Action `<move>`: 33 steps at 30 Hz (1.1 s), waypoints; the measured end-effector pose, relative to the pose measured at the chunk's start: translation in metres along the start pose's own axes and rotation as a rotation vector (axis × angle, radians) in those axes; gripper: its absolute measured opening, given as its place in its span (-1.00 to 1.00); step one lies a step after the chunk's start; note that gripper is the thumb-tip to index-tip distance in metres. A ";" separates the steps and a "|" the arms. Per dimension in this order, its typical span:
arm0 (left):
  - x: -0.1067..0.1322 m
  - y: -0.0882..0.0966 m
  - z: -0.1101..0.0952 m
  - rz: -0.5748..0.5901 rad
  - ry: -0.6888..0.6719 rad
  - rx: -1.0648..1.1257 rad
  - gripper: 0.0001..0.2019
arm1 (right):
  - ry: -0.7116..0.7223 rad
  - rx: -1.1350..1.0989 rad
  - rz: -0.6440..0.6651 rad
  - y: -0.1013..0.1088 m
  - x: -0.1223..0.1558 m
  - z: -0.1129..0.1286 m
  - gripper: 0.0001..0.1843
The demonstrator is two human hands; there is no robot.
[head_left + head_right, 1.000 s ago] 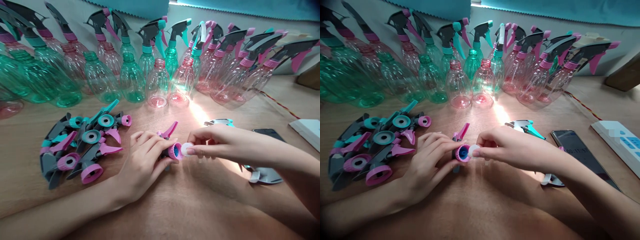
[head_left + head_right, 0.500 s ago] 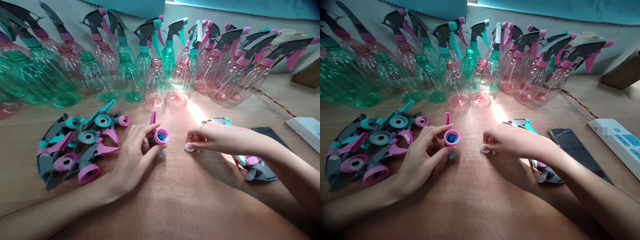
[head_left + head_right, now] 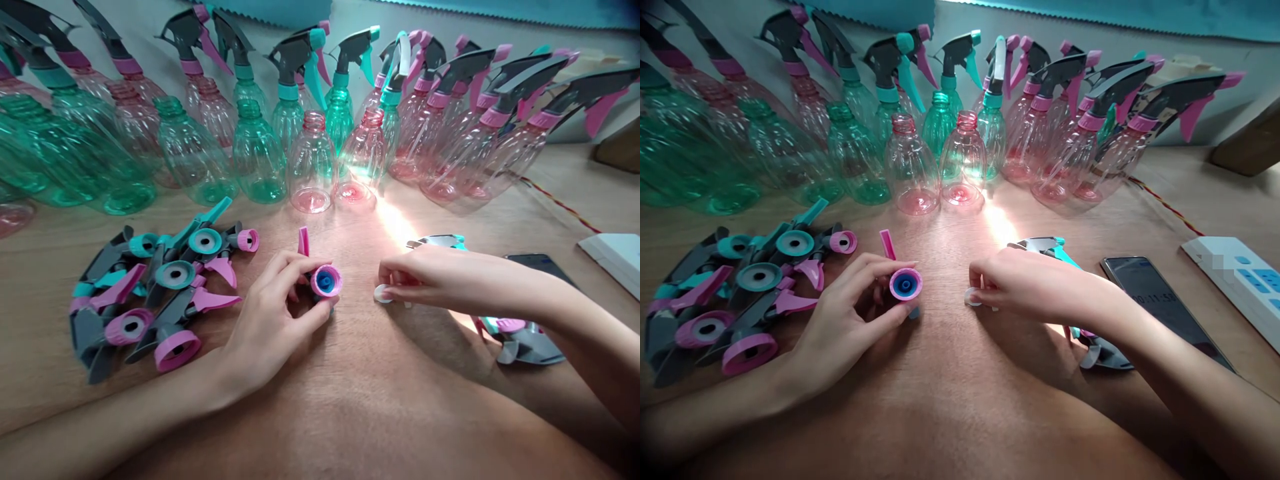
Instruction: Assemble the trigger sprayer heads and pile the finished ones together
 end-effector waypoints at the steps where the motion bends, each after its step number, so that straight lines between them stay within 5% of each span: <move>1: 0.000 0.000 0.000 0.000 -0.001 -0.002 -0.77 | -0.001 0.007 0.003 0.000 0.000 0.001 -0.76; 27: 0.001 0.000 -0.002 0.004 -0.021 -0.018 -0.78 | 0.037 0.012 -0.044 0.004 0.006 0.005 -0.78; 33: 0.001 -0.003 -0.002 0.011 -0.042 -0.002 -0.77 | 0.146 -0.016 -0.113 0.013 0.009 0.018 -0.71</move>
Point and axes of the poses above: each hand's wrist, its own x-axis away from the middle knuckle, its own y-axis out of the back of the hand, z = x × y, the point moved 8 cm from there along -x, towards the middle knuckle, and after that the axes turned 6 degrees about -x, right-handed, at the moved point
